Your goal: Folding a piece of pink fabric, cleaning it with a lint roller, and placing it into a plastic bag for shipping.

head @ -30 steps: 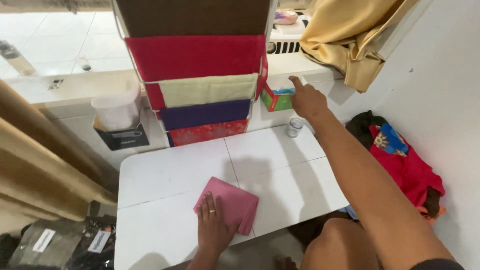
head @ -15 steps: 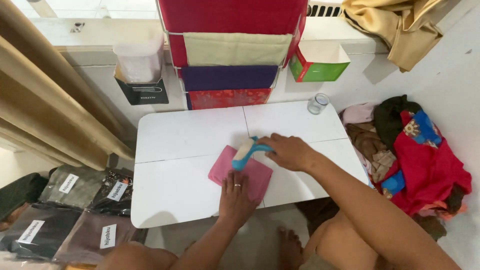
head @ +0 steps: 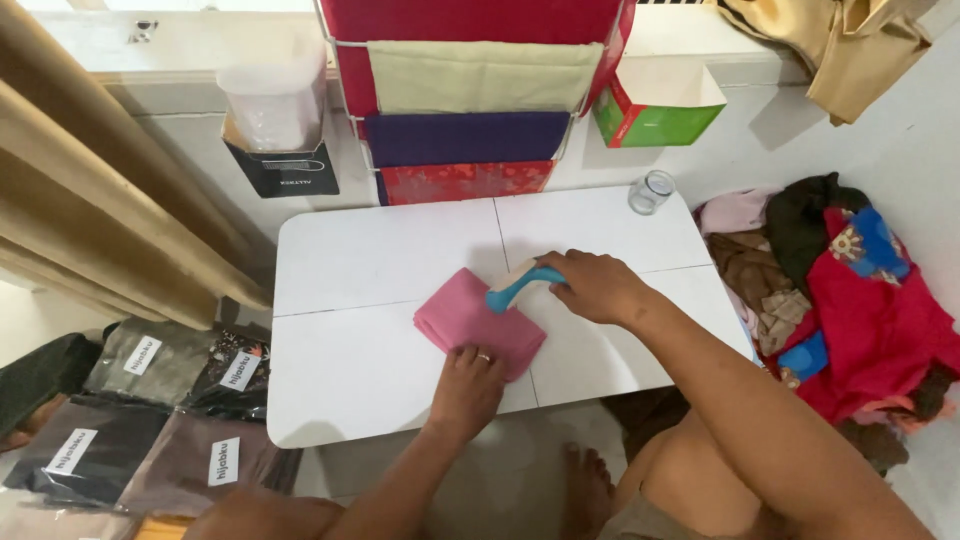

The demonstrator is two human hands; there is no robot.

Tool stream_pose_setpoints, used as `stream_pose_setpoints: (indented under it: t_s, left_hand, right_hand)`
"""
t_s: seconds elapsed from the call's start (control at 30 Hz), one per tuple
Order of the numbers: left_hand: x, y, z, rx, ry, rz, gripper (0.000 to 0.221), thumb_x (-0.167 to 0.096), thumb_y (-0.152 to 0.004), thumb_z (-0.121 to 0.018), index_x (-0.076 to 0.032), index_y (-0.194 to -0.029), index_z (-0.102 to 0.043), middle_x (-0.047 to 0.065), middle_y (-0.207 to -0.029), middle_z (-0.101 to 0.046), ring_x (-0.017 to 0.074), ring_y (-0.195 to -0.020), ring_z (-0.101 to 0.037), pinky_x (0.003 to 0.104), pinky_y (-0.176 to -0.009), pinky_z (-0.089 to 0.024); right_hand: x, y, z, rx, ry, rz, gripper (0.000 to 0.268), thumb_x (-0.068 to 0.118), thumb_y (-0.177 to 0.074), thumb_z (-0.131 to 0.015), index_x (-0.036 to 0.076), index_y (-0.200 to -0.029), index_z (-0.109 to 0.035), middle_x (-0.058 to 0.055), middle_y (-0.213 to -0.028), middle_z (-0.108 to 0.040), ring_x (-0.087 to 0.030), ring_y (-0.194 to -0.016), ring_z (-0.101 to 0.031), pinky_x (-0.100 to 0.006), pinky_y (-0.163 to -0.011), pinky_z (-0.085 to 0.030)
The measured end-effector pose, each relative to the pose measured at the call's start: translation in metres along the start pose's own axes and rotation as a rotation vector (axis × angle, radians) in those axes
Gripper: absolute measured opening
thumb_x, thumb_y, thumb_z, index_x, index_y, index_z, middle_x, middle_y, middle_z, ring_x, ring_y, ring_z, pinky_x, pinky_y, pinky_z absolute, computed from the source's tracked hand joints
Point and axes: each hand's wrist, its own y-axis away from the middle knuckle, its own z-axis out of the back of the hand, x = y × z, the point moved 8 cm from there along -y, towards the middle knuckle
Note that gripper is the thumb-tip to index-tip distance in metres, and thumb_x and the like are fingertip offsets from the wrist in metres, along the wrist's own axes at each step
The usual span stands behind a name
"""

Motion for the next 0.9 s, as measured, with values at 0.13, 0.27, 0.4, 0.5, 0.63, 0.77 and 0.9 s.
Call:
stream_pose_setpoints:
  t_s: [0.13,0.27,0.4,0.5,0.63,0.77,0.9]
  left_hand:
    - [-0.010,0.013,0.010,0.026,0.022,-0.043,0.034,-0.033,-0.098,-0.063,-0.011,-0.123,-0.063,0.013,-0.119,-0.064,0.0331,-0.119,-0.058,0.052,-0.101,-0.042]
    - [-0.004,0.017,0.020,-0.265,0.119,-0.126,0.042,-0.046,-0.092,-0.066,-0.013,-0.119,-0.067,0.011,-0.108,-0.067,0.0307,-0.105,-0.062,0.053,-0.097,-0.042]
    - [0.051,0.015,0.067,-0.424,0.158,0.247,0.043,-0.036,-0.089,-0.075,-0.009,-0.120,-0.064,0.015,-0.117,-0.064,0.0343,-0.118,-0.061,0.052,-0.105,-0.045]
    - [0.046,0.030,0.090,-0.040,0.186,0.478,0.102,-0.064,-0.083,-0.070,0.003,-0.152,-0.035,0.027,-0.160,-0.031,0.0411,-0.153,-0.024,0.058,-0.124,-0.021]
    - [0.037,0.039,0.084,0.200,0.216,0.531,0.115,-0.072,-0.086,-0.065,0.000,-0.161,-0.016,0.023,-0.169,-0.013,0.0363,-0.158,-0.009,0.058,-0.127,-0.011]
    - [0.041,0.039,0.064,0.213,0.252,0.568,0.142,-0.095,-0.069,-0.061,0.001,-0.160,-0.008,0.023,-0.169,-0.006,0.0362,-0.158,-0.001,0.058,-0.128,-0.005]
    - [0.041,0.038,0.062,0.181,0.247,0.591,0.146,-0.096,-0.066,-0.064,0.000,-0.161,-0.008,0.022,-0.170,-0.005,0.0356,-0.158,-0.002,0.057,-0.128,-0.006]
  right_hand:
    - [0.003,-0.001,-0.016,0.018,0.025,0.030,0.040,0.027,-0.102,-0.047,0.017,-0.141,-0.052,-0.019,-0.115,-0.067,-0.046,-0.100,-0.073,-0.054,-0.084,-0.059]
    - [0.005,0.004,-0.035,0.110,0.055,0.049,0.041,0.028,-0.102,-0.044,0.015,-0.140,-0.050,-0.019,-0.111,-0.067,-0.042,-0.097,-0.074,-0.051,-0.082,-0.061]
    - [0.021,0.014,-0.036,0.171,0.082,0.075,0.043,0.024,-0.102,-0.046,0.012,-0.143,-0.049,-0.021,-0.112,-0.067,-0.041,-0.095,-0.075,-0.050,-0.081,-0.061]
    - [0.022,0.011,-0.044,0.198,0.145,0.111,0.043,0.023,-0.102,-0.047,0.012,-0.143,-0.049,-0.021,-0.113,-0.067,-0.041,-0.097,-0.074,-0.051,-0.082,-0.061]
    - [0.021,0.007,-0.054,0.214,0.165,0.124,0.044,0.023,-0.101,-0.049,0.013,-0.144,-0.047,-0.021,-0.112,-0.067,-0.040,-0.095,-0.074,-0.052,-0.081,-0.061]
    - [0.028,-0.006,-0.068,0.226,0.178,0.155,0.054,0.018,-0.099,-0.048,0.010,-0.151,-0.037,-0.021,-0.107,-0.068,-0.039,-0.092,-0.074,-0.052,-0.078,-0.060]
    - [0.066,-0.013,-0.036,0.149,0.098,0.228,0.051,0.014,-0.101,-0.041,0.012,-0.152,-0.036,-0.022,-0.112,-0.066,-0.040,-0.093,-0.073,-0.053,-0.079,-0.059]
